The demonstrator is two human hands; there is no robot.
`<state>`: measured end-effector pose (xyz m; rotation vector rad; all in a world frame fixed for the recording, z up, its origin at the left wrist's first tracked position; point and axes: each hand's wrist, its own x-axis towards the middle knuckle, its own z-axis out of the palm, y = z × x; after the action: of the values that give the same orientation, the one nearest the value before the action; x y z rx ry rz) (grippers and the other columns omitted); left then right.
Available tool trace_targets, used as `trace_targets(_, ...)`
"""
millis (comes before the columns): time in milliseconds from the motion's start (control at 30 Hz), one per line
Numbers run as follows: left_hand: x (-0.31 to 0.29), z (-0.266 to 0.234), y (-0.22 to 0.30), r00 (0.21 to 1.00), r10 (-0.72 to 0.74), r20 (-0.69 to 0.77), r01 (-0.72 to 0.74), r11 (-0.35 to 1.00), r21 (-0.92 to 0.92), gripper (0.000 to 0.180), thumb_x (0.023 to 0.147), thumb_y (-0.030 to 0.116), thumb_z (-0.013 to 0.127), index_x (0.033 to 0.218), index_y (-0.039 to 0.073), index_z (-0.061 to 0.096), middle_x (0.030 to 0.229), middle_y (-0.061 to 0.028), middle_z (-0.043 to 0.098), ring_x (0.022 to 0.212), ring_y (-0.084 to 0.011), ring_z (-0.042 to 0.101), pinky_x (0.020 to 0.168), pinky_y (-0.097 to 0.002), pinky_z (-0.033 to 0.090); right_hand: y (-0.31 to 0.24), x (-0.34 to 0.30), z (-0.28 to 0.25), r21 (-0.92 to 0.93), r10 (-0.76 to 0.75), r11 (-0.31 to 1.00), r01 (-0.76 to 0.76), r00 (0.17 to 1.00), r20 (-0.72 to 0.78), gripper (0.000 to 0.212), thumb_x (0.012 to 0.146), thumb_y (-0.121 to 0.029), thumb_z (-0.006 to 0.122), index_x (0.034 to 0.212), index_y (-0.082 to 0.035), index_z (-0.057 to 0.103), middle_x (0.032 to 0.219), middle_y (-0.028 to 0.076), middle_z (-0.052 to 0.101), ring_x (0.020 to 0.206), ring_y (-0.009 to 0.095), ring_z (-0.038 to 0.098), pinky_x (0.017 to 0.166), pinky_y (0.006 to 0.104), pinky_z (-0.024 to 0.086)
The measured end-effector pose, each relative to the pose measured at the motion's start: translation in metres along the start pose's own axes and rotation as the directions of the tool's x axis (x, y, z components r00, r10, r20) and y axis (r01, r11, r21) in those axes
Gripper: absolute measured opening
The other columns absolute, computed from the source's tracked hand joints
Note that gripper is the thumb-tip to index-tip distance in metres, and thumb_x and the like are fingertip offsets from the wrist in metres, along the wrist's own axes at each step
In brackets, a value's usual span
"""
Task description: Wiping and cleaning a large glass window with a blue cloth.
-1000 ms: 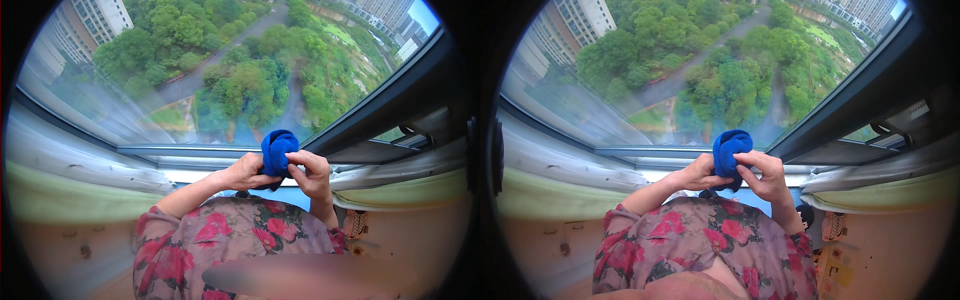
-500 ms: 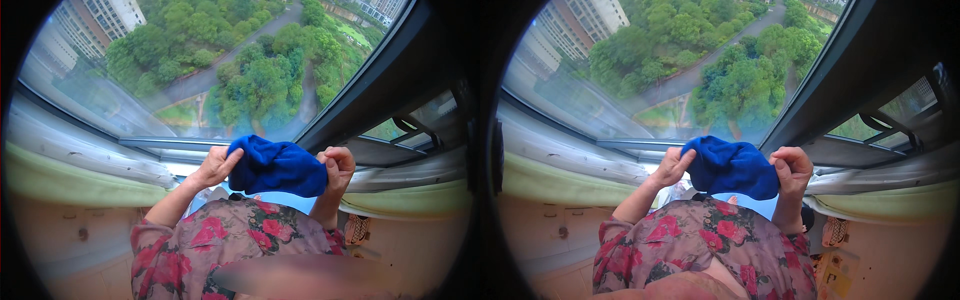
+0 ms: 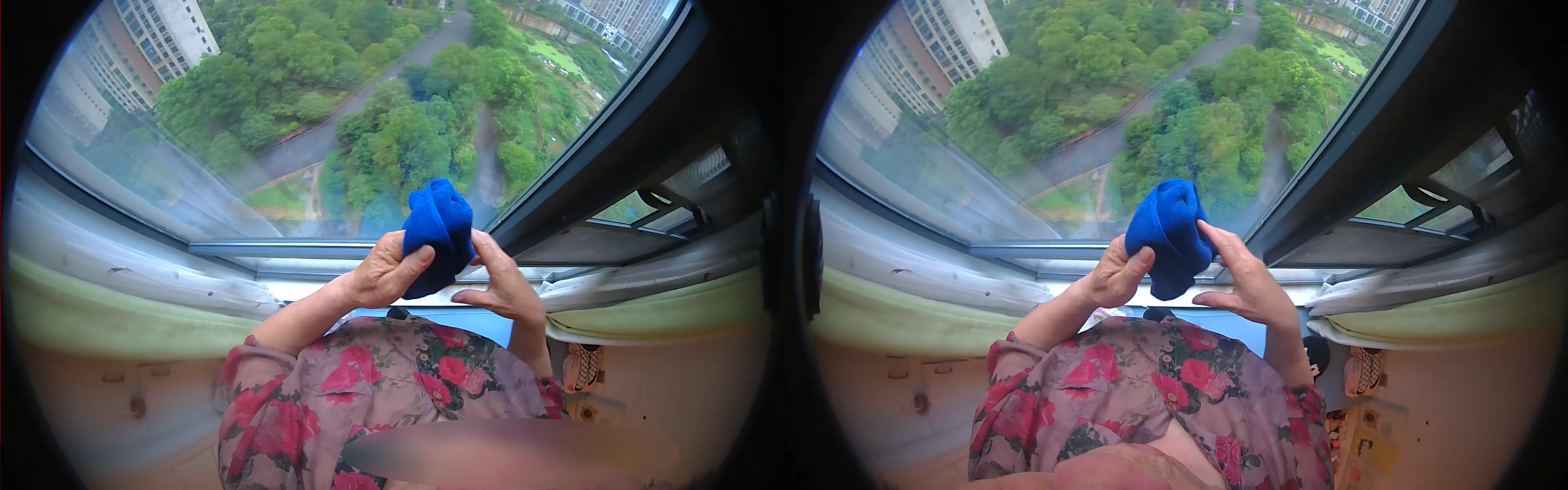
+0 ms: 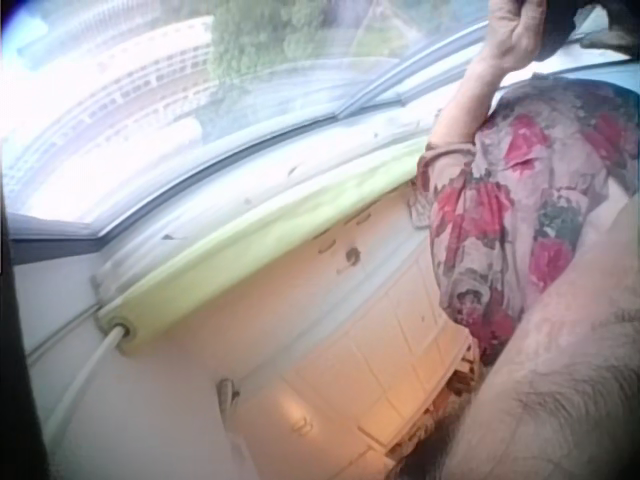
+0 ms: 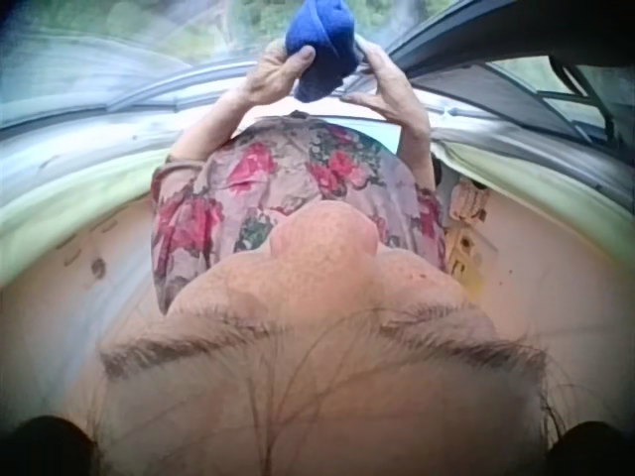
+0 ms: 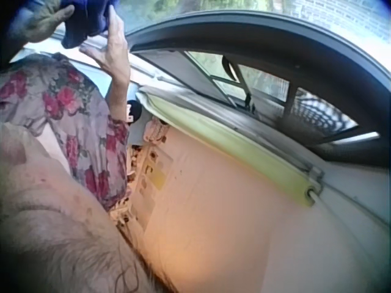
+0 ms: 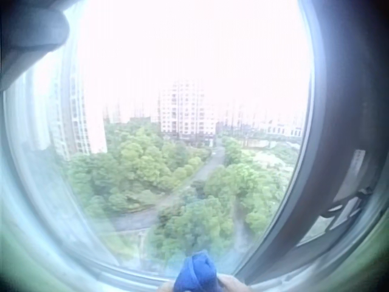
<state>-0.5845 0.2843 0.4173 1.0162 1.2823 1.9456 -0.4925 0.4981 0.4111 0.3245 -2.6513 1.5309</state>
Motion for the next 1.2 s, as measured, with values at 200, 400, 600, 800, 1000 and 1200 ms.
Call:
trace_targets(200, 0.012, 0.001, 0.009, 0.959, 0.206, 0.195, -0.265, 0.897, 0.355, 0.023, 0.100, 0.019, 0.045, 0.108, 0.002, 0.058, 0.093, -0.0049, 0.060, 0.088, -0.0131, 0.053, 0.082, -0.0301, 0.045, 0.014, 0.010, 0.047, 0.434, 0.044, 0.900, -0.044, 0.999, 0.009, 0.048, 0.079, -0.010, 0.075, 0.122, -0.003, 0.055, 0.109, 0.010, 0.061, 0.103, 0.018, 0.058, 0.090, 0.0349, 0.047)
trace_targets(400, 0.015, 0.007, -0.002, 0.976, 0.139, 0.168, -0.186, 0.934, 0.306, 0.018, 0.097, 0.015, 0.052, 0.106, 0.002, 0.059, 0.090, -0.0078, 0.062, 0.083, -0.0156, 0.056, 0.077, -0.0320, 0.046, 0.033, -0.004, 0.028, 0.299, -0.052, 0.949, 0.094, 0.988, -0.145, 0.031, 0.082, -0.004, 0.066, 0.112, 0.001, 0.059, 0.101, 0.010, 0.064, 0.096, 0.022, 0.062, 0.084, 0.0349, 0.048)
trace_targets(600, 0.018, 0.024, -0.028, 0.977, 0.212, -0.005, -0.194, 0.905, 0.379, 0.022, 0.093, 0.013, 0.060, 0.111, 0.001, 0.059, 0.094, -0.0077, 0.066, 0.088, -0.0141, 0.063, 0.078, -0.0305, 0.050, 0.038, -0.025, -0.003, 0.357, -0.075, 0.925, 0.130, 0.984, -0.163, 0.036, 0.085, -0.007, 0.069, 0.118, 0.004, 0.058, 0.101, 0.006, 0.065, 0.093, 0.012, 0.061, 0.086, 0.0288, 0.049)
trace_targets(800, 0.011, 0.037, -0.055, 0.856, 0.438, -0.275, -0.172, 0.744, 0.646, 0.037, 0.084, 0.009, 0.070, 0.117, 0.001, 0.055, 0.104, -0.0118, 0.062, 0.095, -0.0217, 0.062, 0.082, -0.0349, 0.049, 0.030, -0.033, -0.017, 0.376, -0.046, 0.922, 0.098, 0.988, -0.146, 0.036, 0.086, 0.000, 0.063, 0.121, 0.003, 0.056, 0.103, 0.008, 0.066, 0.095, 0.013, 0.062, 0.084, 0.0289, 0.050)
trace_targets(1000, 0.012, 0.040, -0.049, 0.895, 0.425, -0.135, -0.183, 0.627, 0.757, 0.045, 0.076, 0.016, 0.077, 0.115, 0.007, 0.059, 0.106, -0.0122, 0.060, 0.098, -0.0304, 0.059, 0.087, -0.0414, 0.046, 0.036, -0.031, -0.006, 0.431, -0.073, 0.894, 0.121, 0.989, -0.126, 0.041, 0.084, -0.001, 0.064, 0.124, 0.002, 0.055, 0.106, 0.009, 0.065, 0.097, 0.013, 0.061, 0.087, 0.0284, 0.048)
trace_targets(1200, 0.024, 0.004, -0.042, 0.874, 0.478, 0.086, -0.269, 0.329, 0.905, 0.035, 0.075, 0.027, 0.076, 0.106, 0.014, 0.066, 0.103, -0.0087, 0.062, 0.097, -0.0327, 0.058, 0.086, -0.0470, 0.043, 0.024, -0.008, 0.004, 0.320, -0.138, 0.930, 0.181, 0.979, -0.152, 0.052, 0.080, -0.002, 0.069, 0.129, 0.000, 0.052, 0.111, 0.011, 0.063, 0.100, 0.017, 0.061, 0.087, 0.0296, 0.048)
